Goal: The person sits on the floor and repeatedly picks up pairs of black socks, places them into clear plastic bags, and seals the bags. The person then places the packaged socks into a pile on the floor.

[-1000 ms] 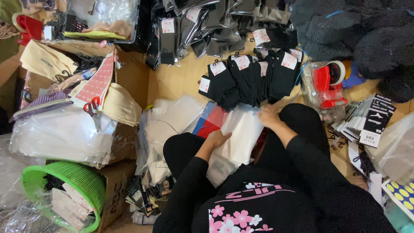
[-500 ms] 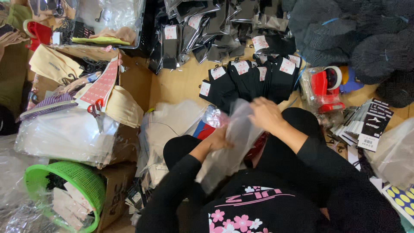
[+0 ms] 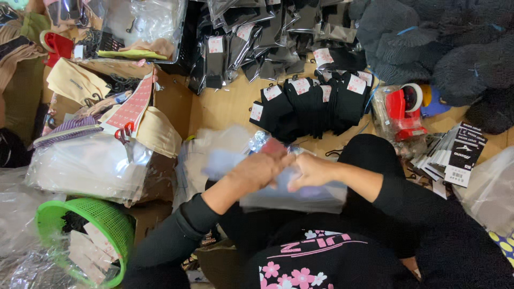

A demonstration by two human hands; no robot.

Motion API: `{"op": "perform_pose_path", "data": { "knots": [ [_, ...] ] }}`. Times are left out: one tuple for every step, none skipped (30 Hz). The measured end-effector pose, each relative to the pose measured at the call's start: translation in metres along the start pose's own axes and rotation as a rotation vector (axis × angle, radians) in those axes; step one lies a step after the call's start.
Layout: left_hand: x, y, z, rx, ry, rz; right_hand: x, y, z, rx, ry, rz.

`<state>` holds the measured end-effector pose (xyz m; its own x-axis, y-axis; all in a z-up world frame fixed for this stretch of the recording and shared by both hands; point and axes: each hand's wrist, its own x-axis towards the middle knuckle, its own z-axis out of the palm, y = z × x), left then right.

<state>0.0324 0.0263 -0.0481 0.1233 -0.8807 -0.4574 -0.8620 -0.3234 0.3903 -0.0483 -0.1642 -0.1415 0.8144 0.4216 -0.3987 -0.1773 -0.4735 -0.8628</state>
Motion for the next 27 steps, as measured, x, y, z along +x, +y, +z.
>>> {"op": "perform_pose_path", "data": {
  "knots": [
    [0.009,-0.012,0.014,0.003,0.000,0.001,0.001,0.003,-0.002,0.000,0.003,0.000],
    [0.018,-0.025,0.027,0.121,0.269,-0.013,0.002,0.005,-0.004,0.072,0.074,0.112],
    [0.028,-0.037,0.040,0.240,0.538,-0.027,0.004,0.008,-0.007,0.145,0.145,0.225],
    [0.019,-0.028,0.031,0.242,0.541,-0.026,-0.001,-0.005,-0.011,0.141,0.148,0.224],
    [0.010,-0.019,0.021,0.075,0.848,-0.115,-0.006,-0.018,-0.014,0.397,0.307,0.382],
    [0.001,-0.010,0.012,-0.101,1.150,-0.204,-0.010,-0.031,-0.018,0.655,0.465,0.538],
    [0.002,-0.007,0.015,-0.101,1.153,-0.202,-0.015,-0.020,-0.020,0.652,0.468,0.536],
    [0.002,-0.003,0.018,-0.623,0.904,-0.447,-0.020,-0.009,-0.020,0.934,0.551,0.551],
    [0.003,0.001,0.022,-1.121,0.588,-0.670,-0.025,0.003,-0.021,1.218,0.629,0.557],
    [0.010,0.003,0.030,-1.123,0.590,-0.668,-0.028,0.013,-0.003,1.215,0.631,0.558],
    [0.018,0.004,0.039,-1.556,0.504,-0.636,-0.030,0.023,0.015,1.284,0.718,0.586],
    [0.024,0.007,0.049,-1.986,0.388,-0.579,-0.033,0.033,0.035,1.355,0.806,0.616],
    [0.028,0.000,0.065,-1.990,0.387,-0.579,-0.034,0.046,0.054,1.353,0.806,0.620],
    [0.032,-0.007,0.080,-1.912,0.239,-0.558,-0.035,0.058,0.073,1.307,0.806,0.679],
    [0.035,-0.013,0.096,-1.830,0.096,-0.535,-0.036,0.071,0.092,1.260,0.806,0.737],
    [0.048,-0.023,0.123,-1.831,0.096,-0.535,-0.028,0.100,0.105,1.260,0.805,0.738],
    [0.061,-0.032,0.151,-1.656,0.081,-0.487,-0.021,0.128,0.119,1.269,0.764,0.768],
    [0.074,-0.043,0.178,-1.480,0.072,-0.438,-0.011,0.157,0.131,1.276,0.722,0.794],
    [0.084,-0.060,0.202,-1.479,0.076,-0.438,-0.003,0.183,0.134,1.274,0.721,0.790],
    [0.094,-0.079,0.224,-1.339,0.076,-0.436,0.008,0.207,0.135,1.242,0.658,0.768],
    [0.104,-0.099,0.245,-1.200,0.075,-0.433,0.019,0.231,0.135,1.210,0.595,0.746],
    [0.111,-0.103,0.254,-1.195,0.083,-0.434,0.013,0.191,0.111,1.207,0.594,0.737],
    [0.118,-0.107,0.262,-1.177,0.123,-0.450,0.006,0.151,0.087,0.876,0.304,0.800],
    [0.126,-0.111,0.270,-1.160,0.161,-0.463,-0.002,0.111,0.064,0.536,0.026,0.840],
    [0.132,-0.121,0.286,-1.157,0.166,-0.462,0.001,0.083,0.044,0.533,0.029,0.835],
    [0.139,-0.130,0.303,-1.067,0.185,-0.510,0.002,0.056,0.023,0.103,-0.044,0.798],
    [0.146,-0.140,0.320,-0.977,0.203,-0.556,0.003,0.029,0.003,-0.325,-0.114,0.739]
  ]
}}
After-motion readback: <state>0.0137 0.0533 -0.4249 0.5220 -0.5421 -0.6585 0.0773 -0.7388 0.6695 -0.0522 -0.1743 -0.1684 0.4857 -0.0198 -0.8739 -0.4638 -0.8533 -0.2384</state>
